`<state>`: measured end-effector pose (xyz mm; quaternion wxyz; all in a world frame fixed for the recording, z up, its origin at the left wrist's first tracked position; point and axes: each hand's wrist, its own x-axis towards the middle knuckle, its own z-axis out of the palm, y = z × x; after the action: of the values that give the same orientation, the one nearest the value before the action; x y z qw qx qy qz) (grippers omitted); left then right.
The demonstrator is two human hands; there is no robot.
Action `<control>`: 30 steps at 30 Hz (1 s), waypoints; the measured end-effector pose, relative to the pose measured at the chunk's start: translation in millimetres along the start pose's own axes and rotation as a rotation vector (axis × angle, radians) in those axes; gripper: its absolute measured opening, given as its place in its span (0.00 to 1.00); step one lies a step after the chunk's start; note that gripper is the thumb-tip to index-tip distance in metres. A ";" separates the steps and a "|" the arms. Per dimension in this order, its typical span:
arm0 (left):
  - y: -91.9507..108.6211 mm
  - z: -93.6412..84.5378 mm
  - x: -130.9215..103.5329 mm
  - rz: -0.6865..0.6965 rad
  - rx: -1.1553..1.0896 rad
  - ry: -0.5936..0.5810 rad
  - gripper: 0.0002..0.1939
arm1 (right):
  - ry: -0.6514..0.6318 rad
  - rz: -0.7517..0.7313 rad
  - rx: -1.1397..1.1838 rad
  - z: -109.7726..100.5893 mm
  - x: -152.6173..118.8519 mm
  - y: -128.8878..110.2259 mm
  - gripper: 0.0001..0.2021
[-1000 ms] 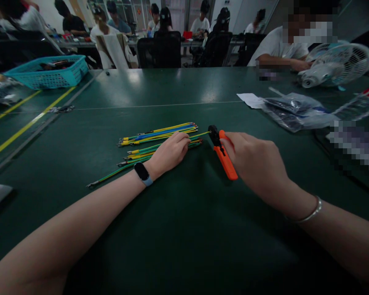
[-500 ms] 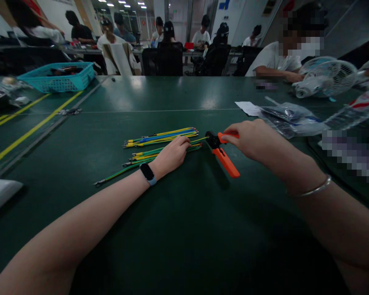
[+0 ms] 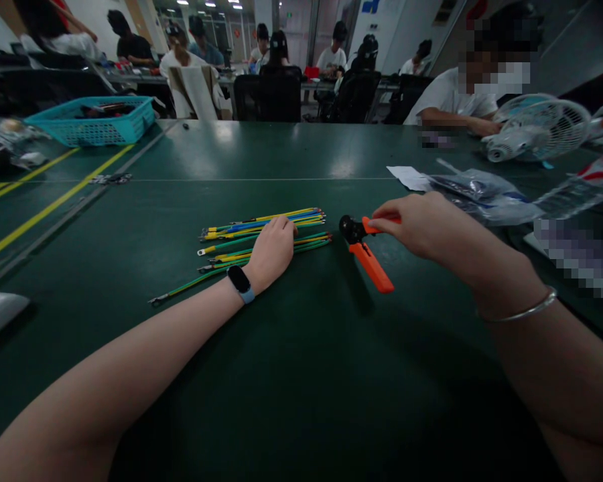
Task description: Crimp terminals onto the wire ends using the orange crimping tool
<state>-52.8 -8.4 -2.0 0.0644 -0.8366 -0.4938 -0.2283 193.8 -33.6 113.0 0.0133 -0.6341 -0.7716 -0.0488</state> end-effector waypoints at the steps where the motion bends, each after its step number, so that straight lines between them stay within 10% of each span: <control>1: -0.2 0.7 0.0 -0.002 0.003 -0.009 0.13 | 0.008 -0.014 0.007 0.3 -1.0 -0.4 0.19; 30: 1.8 4.2 -1.6 -0.033 0.155 0.070 0.12 | 0.032 0.000 -0.031 -2.8 -9.1 -13.6 0.19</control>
<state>-50.6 -9.2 -6.3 0.1424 -0.8124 -0.5211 -0.2194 182.1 -45.3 114.2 0.0158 -0.6333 -0.7705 -0.0707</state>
